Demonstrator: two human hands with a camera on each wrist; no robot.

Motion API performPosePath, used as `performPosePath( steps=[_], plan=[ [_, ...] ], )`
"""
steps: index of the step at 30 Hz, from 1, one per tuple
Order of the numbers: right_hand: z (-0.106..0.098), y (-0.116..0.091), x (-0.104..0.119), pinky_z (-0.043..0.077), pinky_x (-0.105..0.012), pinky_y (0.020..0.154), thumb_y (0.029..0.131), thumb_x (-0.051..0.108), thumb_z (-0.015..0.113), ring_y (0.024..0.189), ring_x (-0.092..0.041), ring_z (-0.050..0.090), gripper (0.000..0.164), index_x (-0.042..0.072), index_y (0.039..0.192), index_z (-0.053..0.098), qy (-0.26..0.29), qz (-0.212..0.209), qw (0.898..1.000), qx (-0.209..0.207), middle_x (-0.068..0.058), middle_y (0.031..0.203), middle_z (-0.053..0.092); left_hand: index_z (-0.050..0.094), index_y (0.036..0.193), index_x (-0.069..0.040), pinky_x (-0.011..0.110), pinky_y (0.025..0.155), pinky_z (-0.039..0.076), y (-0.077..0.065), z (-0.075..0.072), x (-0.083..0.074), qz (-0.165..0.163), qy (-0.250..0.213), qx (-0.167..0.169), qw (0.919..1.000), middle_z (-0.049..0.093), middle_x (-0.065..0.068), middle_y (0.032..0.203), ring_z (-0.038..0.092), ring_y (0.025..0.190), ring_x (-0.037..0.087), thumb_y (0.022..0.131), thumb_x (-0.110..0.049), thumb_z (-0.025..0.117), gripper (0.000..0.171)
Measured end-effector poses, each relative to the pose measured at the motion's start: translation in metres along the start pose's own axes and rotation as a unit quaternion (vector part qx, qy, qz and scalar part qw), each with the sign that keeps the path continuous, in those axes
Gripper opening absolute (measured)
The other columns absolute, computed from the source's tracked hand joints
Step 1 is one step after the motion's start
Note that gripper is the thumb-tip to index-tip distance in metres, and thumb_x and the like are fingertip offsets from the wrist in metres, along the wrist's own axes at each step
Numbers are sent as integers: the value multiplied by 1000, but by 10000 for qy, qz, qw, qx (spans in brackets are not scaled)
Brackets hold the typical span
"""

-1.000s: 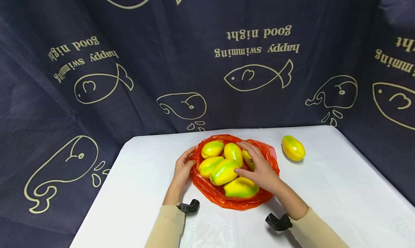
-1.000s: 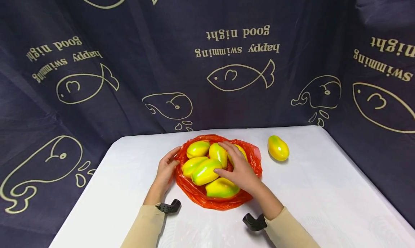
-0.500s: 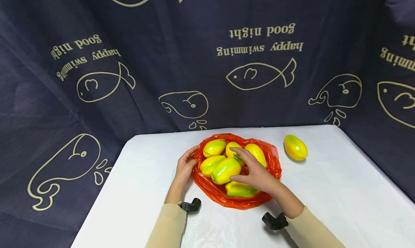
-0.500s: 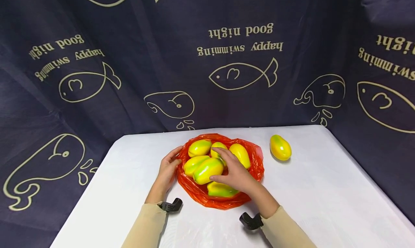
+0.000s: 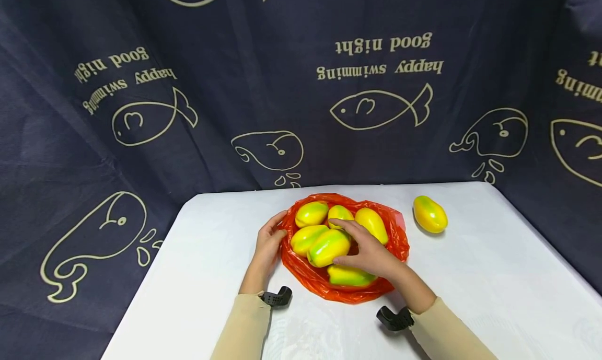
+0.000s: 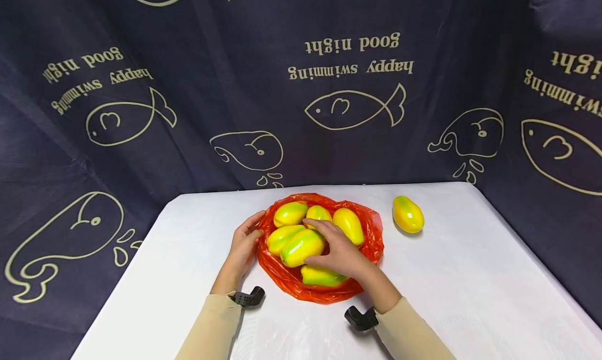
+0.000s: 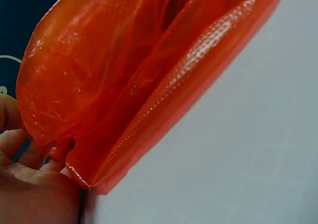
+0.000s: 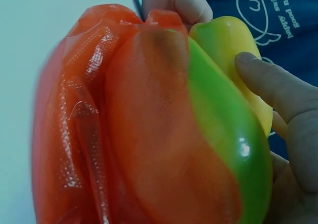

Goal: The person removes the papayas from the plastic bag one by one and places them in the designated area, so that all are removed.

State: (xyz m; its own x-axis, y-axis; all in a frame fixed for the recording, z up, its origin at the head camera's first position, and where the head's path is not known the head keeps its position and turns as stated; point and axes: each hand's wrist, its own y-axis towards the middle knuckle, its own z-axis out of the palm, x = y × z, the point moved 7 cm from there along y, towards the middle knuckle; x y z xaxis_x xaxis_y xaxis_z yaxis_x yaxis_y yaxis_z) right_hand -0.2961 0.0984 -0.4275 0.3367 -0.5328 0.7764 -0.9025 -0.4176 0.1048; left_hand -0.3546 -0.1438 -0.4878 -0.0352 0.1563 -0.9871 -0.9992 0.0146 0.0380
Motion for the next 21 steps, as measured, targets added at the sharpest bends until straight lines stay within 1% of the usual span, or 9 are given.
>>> performPosePath(
  steps=[5, 11, 13, 16, 21],
  plan=[
    [2, 1, -2, 41, -59, 111, 77, 34, 84, 141, -28, 38, 85, 35, 150, 40, 32, 17, 10000, 80, 7, 153, 43, 55, 142, -12, 19, 93, 54, 0, 1, -1, 26, -26, -31, 10000, 53, 8, 148, 54, 128, 25, 91, 6, 47, 55],
    [2, 2, -5, 44, -53, 109, 78, 33, 84, 131, -23, 43, 71, 36, 140, 50, 39, -91, 9999, 72, 7, 143, 48, 56, 141, -11, 19, 91, 55, 1, -1, 2, 16, -64, -87, 9999, 54, 9, 147, 56, 124, 22, 90, 7, 46, 55],
    [2, 2, -6, 45, -51, 108, 77, 32, 84, 129, -22, 44, 69, 35, 138, 52, 53, -120, 9999, 42, 7, 140, 49, 55, 141, -11, 19, 92, 55, 2, -1, 2, 23, -44, -84, 10000, 54, 9, 147, 56, 124, 22, 90, 6, 46, 55],
    [1, 2, -7, 45, -49, 107, 77, 31, 85, 126, -21, 45, 68, 34, 137, 53, 66, -149, 9999, -25, 7, 137, 49, 55, 141, -11, 19, 93, 55, 2, -1, 2, 31, -26, -72, 10000, 54, 9, 147, 56, 125, 23, 90, 6, 46, 54],
    [0, 2, -8, 46, -49, 107, 77, 33, 85, 126, -21, 45, 69, 34, 137, 52, 52, -162, 9997, -164, 8, 136, 48, 55, 142, -12, 21, 96, 54, 1, -1, 2, 8, 30, -51, 10000, 53, 9, 148, 55, 128, 25, 91, 5, 46, 54]
  ],
)
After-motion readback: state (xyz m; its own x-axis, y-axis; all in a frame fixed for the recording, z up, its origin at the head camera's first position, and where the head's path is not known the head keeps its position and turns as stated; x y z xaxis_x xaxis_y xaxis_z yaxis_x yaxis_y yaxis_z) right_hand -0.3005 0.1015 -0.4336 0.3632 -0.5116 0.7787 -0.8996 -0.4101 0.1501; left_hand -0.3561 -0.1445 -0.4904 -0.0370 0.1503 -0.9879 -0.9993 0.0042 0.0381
